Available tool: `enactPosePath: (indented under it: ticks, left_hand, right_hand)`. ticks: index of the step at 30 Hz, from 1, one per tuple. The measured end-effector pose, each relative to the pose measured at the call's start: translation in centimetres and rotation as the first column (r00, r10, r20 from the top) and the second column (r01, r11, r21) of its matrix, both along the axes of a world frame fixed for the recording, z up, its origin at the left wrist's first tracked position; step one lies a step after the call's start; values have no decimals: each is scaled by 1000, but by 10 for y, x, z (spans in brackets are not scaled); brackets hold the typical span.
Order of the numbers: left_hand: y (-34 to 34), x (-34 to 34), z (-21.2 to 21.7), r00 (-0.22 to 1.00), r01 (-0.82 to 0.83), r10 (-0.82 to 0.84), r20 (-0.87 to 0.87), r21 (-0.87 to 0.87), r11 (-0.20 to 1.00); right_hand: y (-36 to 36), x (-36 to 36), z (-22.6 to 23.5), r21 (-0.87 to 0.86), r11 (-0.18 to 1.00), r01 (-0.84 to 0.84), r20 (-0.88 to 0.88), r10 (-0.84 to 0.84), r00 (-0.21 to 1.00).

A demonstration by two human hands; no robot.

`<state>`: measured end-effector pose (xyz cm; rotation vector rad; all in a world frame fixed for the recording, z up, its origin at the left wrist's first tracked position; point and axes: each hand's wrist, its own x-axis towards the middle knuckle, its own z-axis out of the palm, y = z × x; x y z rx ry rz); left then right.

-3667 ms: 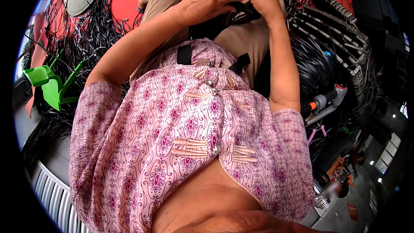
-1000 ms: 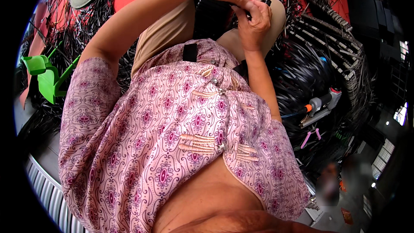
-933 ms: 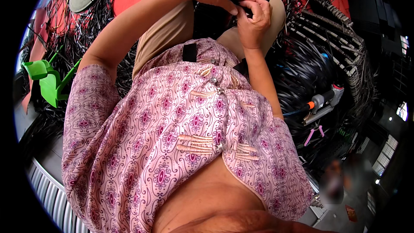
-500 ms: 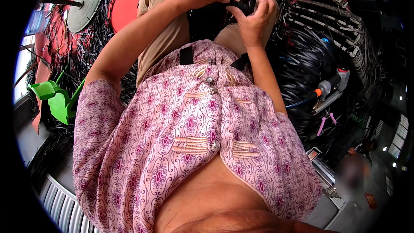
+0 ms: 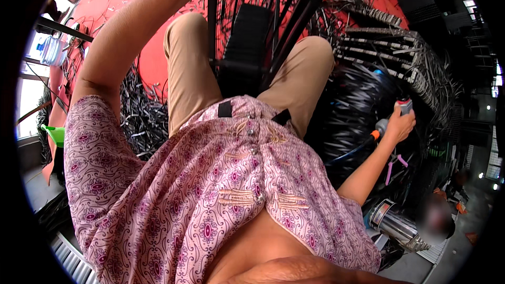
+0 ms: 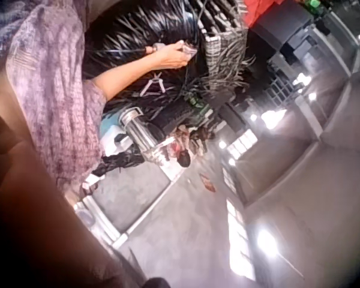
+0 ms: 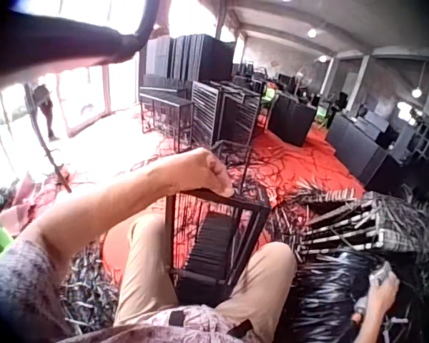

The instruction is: The person sits on the floor and weaves black synthetic strips through the frame of a chair. They use a staple gun to secure the woven strips to the frame and pliers to trim excess material. The process involves repeated weaving, stapling, and trimming actions.

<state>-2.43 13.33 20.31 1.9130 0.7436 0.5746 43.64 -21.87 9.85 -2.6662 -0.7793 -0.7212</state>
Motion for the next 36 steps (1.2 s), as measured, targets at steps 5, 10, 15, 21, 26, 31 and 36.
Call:
enactPosePath:
  ticks: [5, 10, 15, 21, 26, 31, 36]
  left_hand:
    - [10, 7, -16, 998, 58, -59, -27, -61, 997]
    - [-1, 1, -16, 999, 15, -12, -35, 78, 997]
    - [-3, 3, -15, 997, 69, -71, 9, 150, 986]
    - [-3, 6, -9, 996, 92, -89, -20, 206, 974]
    - [0, 6, -13, 994, 100, -103, 19, 134, 986]
    - [-1, 7, -11, 997, 78, -78, 17, 31, 997]
    - [0, 7, -11, 996, 92, -91, -5, 82, 992]
  right_hand:
    - [-3, 15, -8, -214, 963, 161, -304, -222, 927]
    - [-6, 48, -17, -238, 965, 112, -412, -205, 888]
    - [-41, 107, -46, 344, 938, 47, -588, 176, 790]
    - [-64, 18, 46, 620, 779, -88, -537, 504, 676]
    - [-39, -117, 91, 801, 463, -380, -151, 770, 620]
    - [26, -189, 74, 690, 476, -545, -114, 815, 568]
    - [48, -215, 47, 183, 316, -931, -16, 948, 319]
